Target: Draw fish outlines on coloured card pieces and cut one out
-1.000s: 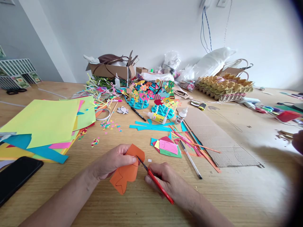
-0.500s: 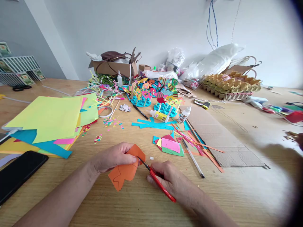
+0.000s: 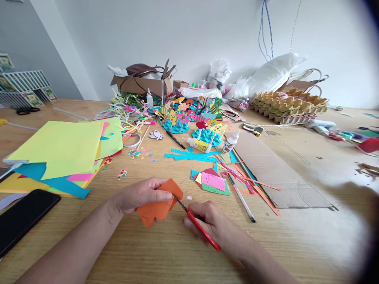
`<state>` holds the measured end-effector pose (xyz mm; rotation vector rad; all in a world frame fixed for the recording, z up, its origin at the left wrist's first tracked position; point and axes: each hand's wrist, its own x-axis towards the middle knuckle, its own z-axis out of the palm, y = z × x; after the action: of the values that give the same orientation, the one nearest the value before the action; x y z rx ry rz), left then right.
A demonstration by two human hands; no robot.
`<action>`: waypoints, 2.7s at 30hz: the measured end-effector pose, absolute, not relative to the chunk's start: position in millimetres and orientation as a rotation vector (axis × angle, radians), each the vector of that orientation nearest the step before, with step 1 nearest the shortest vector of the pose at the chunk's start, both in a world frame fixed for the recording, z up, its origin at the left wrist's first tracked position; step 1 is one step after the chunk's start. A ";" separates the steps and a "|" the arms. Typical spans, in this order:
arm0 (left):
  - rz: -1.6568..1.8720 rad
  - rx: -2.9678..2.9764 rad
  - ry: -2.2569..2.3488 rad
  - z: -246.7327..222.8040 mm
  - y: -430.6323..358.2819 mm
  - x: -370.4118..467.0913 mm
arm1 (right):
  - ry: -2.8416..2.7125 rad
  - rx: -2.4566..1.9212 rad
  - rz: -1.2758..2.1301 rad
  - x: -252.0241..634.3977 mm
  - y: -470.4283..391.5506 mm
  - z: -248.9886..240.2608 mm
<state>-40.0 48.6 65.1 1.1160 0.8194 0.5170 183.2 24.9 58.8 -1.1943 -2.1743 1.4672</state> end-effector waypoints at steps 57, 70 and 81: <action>1.590 0.554 1.122 63.9 34.4 74.3 | -1.476 -1.105 1.620 173.4 21.3 51.1; 1.558 0.509 1.085 64.3 33.4 75.6 | -1.510 -1.074 1.599 174.6 22.0 54.0; 1.548 0.538 1.151 62.0 32.4 75.2 | -1.462 -1.114 1.640 171.6 21.7 55.9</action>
<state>75.2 32.4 62.0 0.5377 1.1512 1.5480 171.6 21.7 55.9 -1.1137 -1.4619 1.6401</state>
